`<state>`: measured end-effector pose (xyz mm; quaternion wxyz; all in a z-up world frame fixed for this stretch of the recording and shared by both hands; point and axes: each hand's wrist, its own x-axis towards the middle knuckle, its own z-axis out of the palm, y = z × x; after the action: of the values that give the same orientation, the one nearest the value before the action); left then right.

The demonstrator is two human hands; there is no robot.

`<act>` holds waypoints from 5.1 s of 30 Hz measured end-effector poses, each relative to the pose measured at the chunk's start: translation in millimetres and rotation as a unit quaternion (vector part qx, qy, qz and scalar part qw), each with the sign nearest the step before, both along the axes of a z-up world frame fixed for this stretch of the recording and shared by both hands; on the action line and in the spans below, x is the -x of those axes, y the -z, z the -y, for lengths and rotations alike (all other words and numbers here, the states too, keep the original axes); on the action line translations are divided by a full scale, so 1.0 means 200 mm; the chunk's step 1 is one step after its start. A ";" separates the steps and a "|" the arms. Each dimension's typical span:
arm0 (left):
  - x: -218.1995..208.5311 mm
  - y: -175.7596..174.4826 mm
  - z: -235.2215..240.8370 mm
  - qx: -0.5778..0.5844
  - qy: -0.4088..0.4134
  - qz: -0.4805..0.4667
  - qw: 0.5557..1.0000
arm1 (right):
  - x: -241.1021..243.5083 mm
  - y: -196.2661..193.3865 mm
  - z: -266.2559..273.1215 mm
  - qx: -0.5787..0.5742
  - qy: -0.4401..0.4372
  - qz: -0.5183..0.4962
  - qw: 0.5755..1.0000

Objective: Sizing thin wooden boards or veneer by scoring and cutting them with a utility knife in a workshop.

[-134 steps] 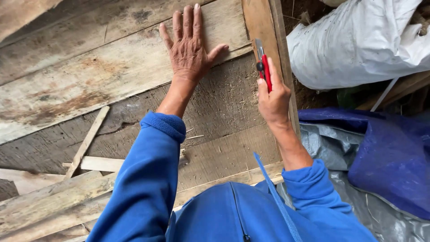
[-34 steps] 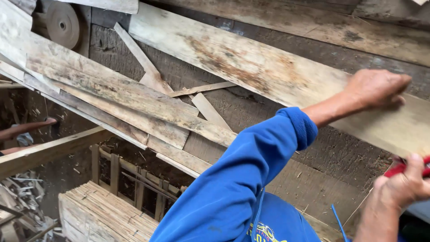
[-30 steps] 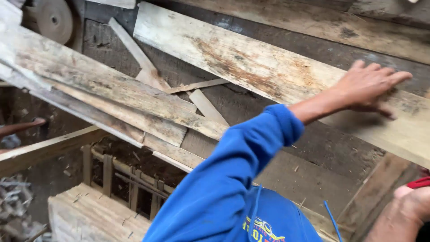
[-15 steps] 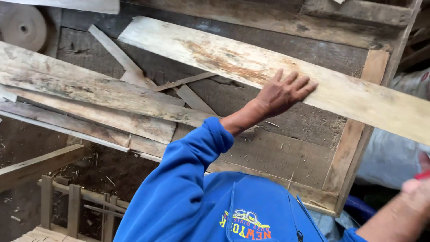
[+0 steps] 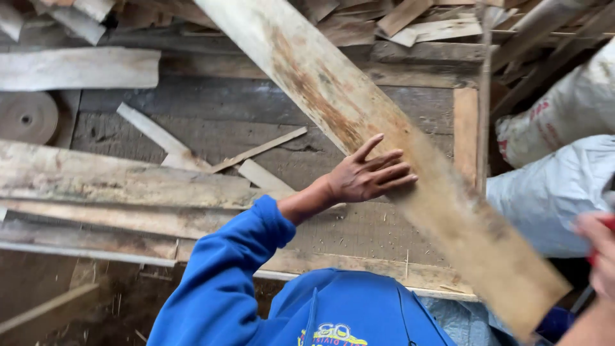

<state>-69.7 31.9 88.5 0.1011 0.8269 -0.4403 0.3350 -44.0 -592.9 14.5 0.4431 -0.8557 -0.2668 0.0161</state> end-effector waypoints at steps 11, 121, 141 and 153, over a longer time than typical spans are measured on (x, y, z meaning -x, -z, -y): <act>-0.13 -0.08 0.01 -0.072 0.052 0.136 0.987 | -0.11 -0.54 -1.58 -0.231 0.090 -0.296 0.922; -0.96 0.85 0.46 -0.078 -0.371 -0.516 0.768 | -0.13 0.34 -1.63 0.260 0.219 -0.059 0.939; -1.08 0.84 0.27 0.084 -0.355 -0.484 0.795 | -0.36 0.34 -1.96 -0.249 0.467 -0.281 0.801; -0.87 0.82 0.08 0.185 -0.254 -0.612 0.726 | -0.36 0.68 -1.67 -0.194 0.353 -0.296 0.866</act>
<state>103.7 15.3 -75.6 0.4109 0.8982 0.0143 -0.1554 28.5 -258.4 -120.6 0.6342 -0.7448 0.1988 0.0597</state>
